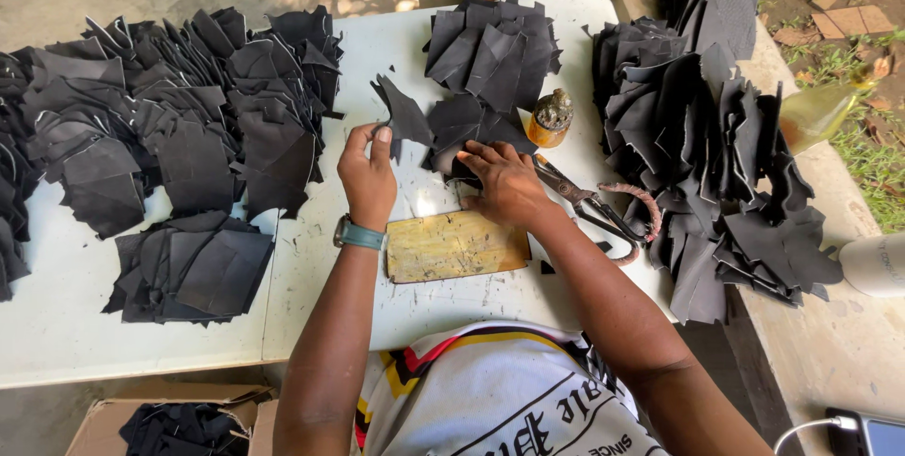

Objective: The person cuts black leather pieces using shears, aligns them with a wooden template, and marks them with a pencil. They repeatedly pick up, cut, and stack the leather pieces on a white table.

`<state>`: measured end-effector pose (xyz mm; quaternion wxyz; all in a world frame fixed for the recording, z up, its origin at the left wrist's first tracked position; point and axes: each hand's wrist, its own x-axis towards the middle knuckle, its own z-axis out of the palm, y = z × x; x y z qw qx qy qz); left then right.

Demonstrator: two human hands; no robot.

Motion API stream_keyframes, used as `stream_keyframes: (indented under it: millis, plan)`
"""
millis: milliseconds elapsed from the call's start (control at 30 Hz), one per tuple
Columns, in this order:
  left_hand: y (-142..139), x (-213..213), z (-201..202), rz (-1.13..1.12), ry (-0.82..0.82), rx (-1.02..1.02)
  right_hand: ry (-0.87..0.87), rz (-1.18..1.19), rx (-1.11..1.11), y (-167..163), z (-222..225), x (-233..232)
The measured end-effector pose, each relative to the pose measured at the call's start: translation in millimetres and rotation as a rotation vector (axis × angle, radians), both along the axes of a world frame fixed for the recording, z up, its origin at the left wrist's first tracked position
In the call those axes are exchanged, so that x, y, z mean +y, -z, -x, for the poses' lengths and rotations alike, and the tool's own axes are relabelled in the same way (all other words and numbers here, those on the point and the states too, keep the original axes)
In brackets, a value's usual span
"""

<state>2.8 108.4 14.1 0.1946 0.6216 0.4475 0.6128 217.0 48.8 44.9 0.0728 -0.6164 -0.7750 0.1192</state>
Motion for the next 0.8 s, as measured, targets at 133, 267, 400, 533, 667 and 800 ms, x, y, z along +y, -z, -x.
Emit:
stream_keyframes:
  millis: [133, 267, 400, 533, 667, 800]
  plan:
    - [-1, -22, -13, -0.150, -0.055, 0.313, 0.090, -0.189, 0.614, 7, -11, -4]
    - [-2, -80, -31, -0.209, 0.270, 0.508, 0.173, 0.549, 1.781, 12, -17, -8]
    - [-16, -110, -35, -0.259, 0.314, 0.409, 0.019, 0.647, 2.009, 19, -24, -23]
    - [-25, -99, -35, 0.044, 0.117, 0.067, 0.014, 0.676, 2.018, 26, -30, -40]
    - [-14, -79, -37, 0.324, 0.381, -0.135, -0.062, 0.834, 1.960, 26, -34, -45]
    - [6, -75, -38, 0.365, 0.475, -0.265, 0.118, 0.660, 1.709, 23, -48, -43]
